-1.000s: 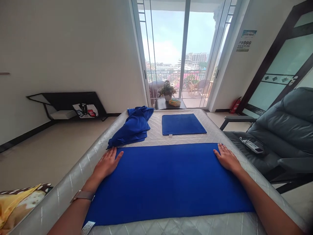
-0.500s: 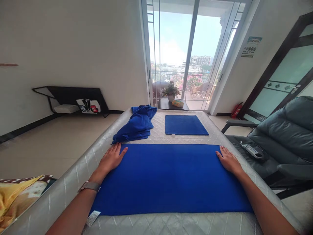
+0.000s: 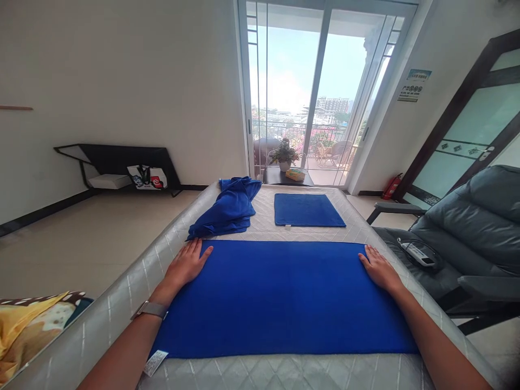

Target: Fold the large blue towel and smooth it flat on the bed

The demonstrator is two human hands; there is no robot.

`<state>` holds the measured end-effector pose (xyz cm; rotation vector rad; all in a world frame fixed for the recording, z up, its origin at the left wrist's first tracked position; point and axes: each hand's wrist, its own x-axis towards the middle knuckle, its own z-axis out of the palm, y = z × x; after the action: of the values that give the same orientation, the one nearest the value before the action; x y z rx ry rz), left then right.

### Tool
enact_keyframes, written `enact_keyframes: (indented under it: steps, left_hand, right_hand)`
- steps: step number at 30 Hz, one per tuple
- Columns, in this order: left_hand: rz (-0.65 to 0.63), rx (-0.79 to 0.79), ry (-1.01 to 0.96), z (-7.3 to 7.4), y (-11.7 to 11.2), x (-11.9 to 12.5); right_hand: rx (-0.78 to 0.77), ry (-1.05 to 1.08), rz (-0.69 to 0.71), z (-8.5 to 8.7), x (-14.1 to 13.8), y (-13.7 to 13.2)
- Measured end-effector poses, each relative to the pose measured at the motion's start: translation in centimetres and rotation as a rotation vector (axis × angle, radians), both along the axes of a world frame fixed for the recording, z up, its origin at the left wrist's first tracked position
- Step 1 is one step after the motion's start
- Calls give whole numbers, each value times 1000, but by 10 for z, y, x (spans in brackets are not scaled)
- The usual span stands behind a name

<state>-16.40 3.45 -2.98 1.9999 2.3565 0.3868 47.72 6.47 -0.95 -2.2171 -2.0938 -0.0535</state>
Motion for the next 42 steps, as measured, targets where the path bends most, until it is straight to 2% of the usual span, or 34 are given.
enact_keyframes:
  steps: [10,18,23,26,31,42]
  left_hand:
    - [-36,26,35,-6,2,-3]
    - [8,83,64,17,-13,11]
    - [-129,264,151,23,-14,15]
    - [-223,292,123,26,-14,16]
    - [-304,295,67,30,-14,24]
    - [-315,398,23,39,-16,18]
  right_hand:
    - [1,13,-2,4,4,-2]
    - [95,100,24,2,15,-3]
    - [220,212,70,0,24,-1]
    - [296,288,108,0,26,0]
    - [372,339,243,4,16,-3]
    - [355,381,347,25,-18,-20]
